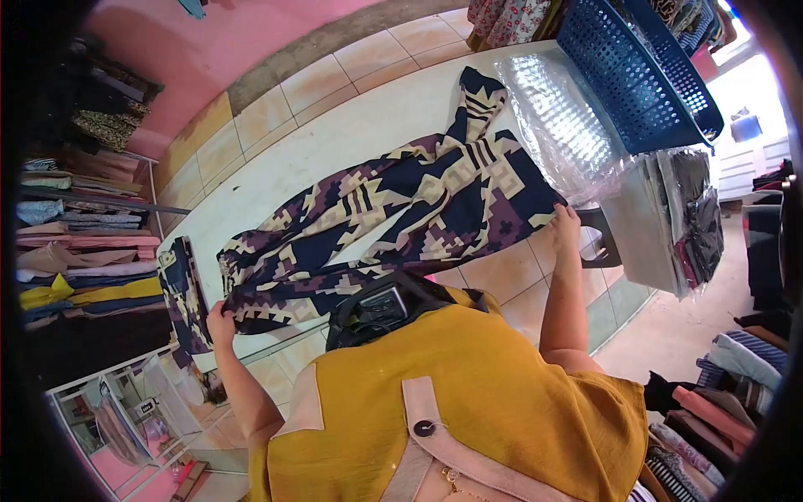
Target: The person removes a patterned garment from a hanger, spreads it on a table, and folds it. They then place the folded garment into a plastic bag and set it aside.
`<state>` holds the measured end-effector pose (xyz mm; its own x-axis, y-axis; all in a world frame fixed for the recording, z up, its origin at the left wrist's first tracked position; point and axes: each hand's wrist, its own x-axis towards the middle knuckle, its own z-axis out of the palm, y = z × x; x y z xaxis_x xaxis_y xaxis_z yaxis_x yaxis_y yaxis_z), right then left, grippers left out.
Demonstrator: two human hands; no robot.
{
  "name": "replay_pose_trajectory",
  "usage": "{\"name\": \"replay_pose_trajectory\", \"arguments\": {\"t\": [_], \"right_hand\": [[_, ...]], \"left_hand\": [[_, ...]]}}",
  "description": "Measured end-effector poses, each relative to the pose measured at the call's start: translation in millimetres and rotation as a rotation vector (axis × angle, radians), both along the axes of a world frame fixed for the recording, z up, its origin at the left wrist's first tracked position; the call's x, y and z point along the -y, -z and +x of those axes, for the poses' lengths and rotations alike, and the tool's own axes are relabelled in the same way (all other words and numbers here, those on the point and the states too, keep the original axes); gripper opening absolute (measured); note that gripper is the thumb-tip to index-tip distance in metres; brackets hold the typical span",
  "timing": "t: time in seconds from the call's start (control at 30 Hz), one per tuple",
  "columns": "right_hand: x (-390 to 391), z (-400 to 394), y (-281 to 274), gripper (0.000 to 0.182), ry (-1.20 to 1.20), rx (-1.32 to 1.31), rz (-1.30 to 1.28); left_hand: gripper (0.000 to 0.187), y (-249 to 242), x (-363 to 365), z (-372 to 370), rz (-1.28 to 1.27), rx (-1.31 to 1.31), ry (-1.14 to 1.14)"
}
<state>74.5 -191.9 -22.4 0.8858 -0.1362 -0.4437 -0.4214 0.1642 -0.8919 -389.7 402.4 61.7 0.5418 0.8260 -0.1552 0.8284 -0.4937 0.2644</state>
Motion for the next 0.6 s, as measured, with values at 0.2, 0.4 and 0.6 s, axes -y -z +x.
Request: {"name": "replay_pose_trajectory", "arguments": {"t": [0.2,0.4,0.6], "right_hand": [[-0.6,-17.1,-103.1,0.026,0.064,0.285,0.259],[5.8,-14.1,-161.1,0.039,-0.234,0.562,0.453],[-20.6,-5.9,-197.3,0.024,0.038,0.674,-0.133]], "left_hand": [[0.043,18.2,14.2,76.5,0.132,0.244,0.362],[0.054,36.6,25.5,151.1,0.300,0.294,0.532],[0.040,49.8,-19.8,136.4,0.115,0.142,0.487]]}}
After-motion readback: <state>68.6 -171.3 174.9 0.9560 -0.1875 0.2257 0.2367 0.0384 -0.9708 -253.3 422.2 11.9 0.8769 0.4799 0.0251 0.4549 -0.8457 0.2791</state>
